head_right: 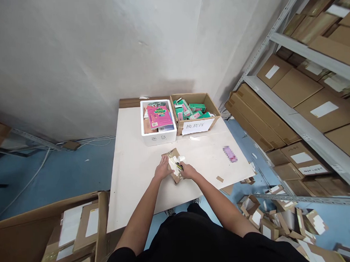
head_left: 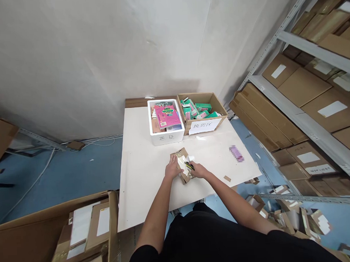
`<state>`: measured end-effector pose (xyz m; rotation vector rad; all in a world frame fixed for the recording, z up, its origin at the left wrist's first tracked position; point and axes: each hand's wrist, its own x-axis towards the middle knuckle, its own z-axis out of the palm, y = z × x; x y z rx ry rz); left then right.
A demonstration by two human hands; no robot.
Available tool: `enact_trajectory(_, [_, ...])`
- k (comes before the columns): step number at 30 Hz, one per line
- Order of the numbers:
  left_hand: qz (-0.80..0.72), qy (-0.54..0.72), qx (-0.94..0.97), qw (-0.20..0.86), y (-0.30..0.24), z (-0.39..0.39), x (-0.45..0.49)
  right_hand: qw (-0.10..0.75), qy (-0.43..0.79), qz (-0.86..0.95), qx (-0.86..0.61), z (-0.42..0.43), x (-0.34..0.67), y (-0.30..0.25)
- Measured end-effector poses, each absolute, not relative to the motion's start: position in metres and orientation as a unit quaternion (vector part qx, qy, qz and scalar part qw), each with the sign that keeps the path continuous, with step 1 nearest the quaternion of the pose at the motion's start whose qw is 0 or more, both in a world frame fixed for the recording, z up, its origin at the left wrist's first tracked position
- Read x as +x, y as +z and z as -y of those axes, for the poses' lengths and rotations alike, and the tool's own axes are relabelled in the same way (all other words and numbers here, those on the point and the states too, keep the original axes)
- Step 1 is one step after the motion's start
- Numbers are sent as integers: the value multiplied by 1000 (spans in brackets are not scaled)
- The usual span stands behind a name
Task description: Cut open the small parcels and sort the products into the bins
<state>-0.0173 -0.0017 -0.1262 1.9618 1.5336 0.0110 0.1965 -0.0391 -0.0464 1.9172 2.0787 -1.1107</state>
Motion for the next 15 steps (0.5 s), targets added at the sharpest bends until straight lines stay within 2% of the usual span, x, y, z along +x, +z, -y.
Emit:
enact_trajectory(7, [-587, -19, 750, 304, -118, 2, -13, 63, -358, -695, 620, 81, 210, -35])
enact_trajectory(15, [-590, -55, 751, 292, -109, 3, -11, 134, -331, -695, 624, 111, 222, -9])
